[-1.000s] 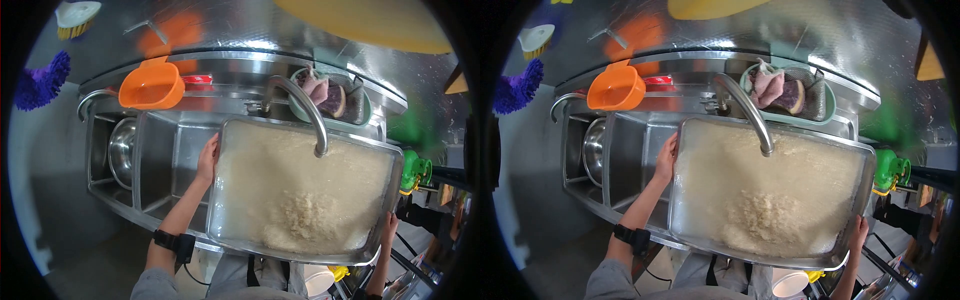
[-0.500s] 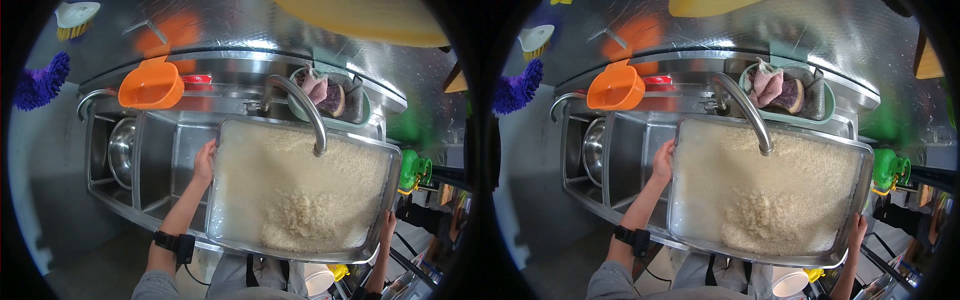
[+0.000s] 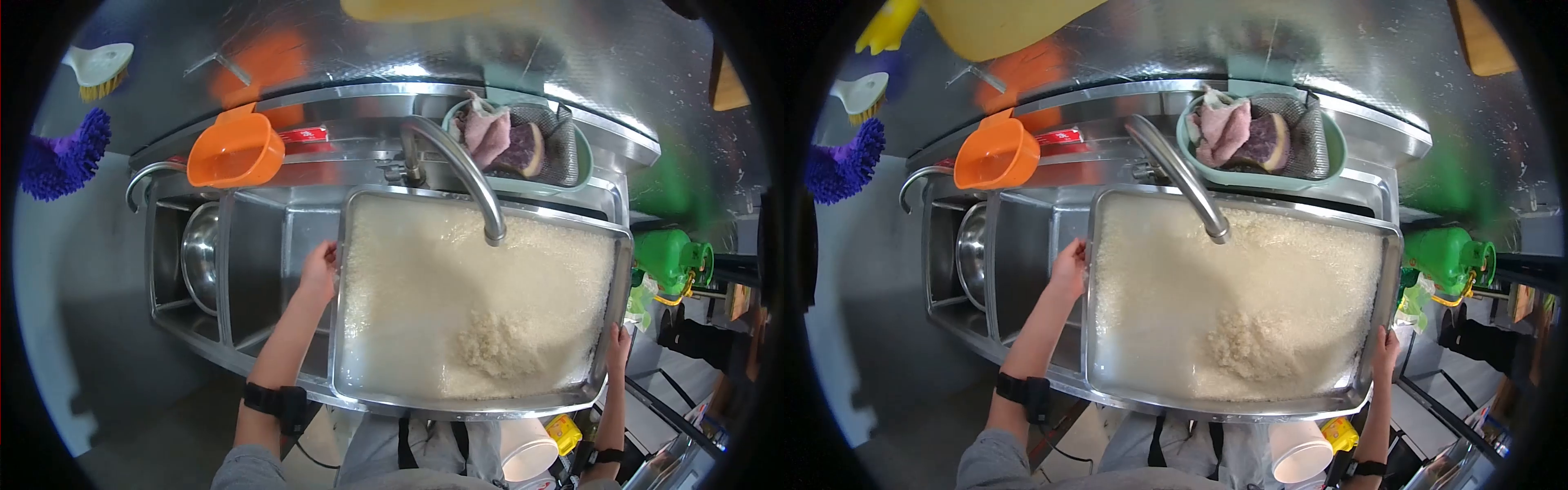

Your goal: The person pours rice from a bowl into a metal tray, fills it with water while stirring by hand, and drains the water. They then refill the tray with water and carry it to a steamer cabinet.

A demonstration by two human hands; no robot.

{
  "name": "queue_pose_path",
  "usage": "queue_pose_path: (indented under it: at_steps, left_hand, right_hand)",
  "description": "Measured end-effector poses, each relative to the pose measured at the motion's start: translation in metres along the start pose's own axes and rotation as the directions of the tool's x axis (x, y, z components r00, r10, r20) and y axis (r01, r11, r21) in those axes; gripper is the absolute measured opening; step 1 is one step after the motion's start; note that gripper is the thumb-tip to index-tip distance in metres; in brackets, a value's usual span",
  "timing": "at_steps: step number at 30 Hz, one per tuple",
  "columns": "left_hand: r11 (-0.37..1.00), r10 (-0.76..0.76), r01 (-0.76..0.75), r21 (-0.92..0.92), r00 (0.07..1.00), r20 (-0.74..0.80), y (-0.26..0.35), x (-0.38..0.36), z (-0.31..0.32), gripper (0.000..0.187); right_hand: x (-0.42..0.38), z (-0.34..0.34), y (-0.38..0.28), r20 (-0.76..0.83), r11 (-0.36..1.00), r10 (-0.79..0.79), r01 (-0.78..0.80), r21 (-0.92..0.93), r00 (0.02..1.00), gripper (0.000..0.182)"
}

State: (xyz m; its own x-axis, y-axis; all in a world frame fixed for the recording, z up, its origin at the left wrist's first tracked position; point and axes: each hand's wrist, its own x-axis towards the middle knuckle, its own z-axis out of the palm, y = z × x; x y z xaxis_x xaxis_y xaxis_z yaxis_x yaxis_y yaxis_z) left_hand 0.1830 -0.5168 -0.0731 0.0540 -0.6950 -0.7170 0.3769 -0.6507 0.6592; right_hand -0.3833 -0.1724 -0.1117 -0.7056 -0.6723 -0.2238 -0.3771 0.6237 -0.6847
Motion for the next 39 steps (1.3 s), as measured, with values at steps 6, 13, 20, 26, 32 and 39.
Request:
queue_pose_path:
  at_steps: [6,13,20,26,32,39]
  left_hand:
    - [0.994,0.058,-0.066,-0.089,0.995,-0.086,0.002,-0.008,0.0,0.026]
    - [0.907,0.347,-0.354,-0.228,0.935,-0.071,0.023,-0.032,0.006,0.026]
    - [-0.377,0.082,-0.887,0.268,0.256,0.963,-0.015,-0.109,0.05,0.026]
    - [-0.43,-0.072,-0.882,0.191,0.245,0.967,-0.038,-0.113,0.02,0.034]
    - [-0.163,0.599,-0.819,0.55,0.361,0.715,-0.027,-0.071,-0.018,0.031]
    - [0.944,0.285,-0.317,0.092,0.923,0.257,-0.022,0.0,-0.023,0.04]
  right_hand:
    - [-0.003,0.001,-0.008,-0.023,0.998,-0.015,0.014,-0.055,1.0,0.033]
    - [-0.003,-0.002,-0.02,0.009,0.999,0.01,-0.009,-0.052,1.0,0.031]
    - [-0.002,-0.004,-0.015,-0.027,0.998,-0.056,0.056,0.001,0.998,0.033]
    - [-0.015,-0.029,-0.041,-0.045,0.997,-0.07,0.069,-0.029,0.997,0.03]
    - [-0.031,-0.043,-0.078,-0.034,0.995,-0.095,0.094,-0.047,0.995,0.028]
    - [-0.039,-0.046,-0.081,-0.053,0.995,-0.089,0.087,-0.045,0.995,0.028]
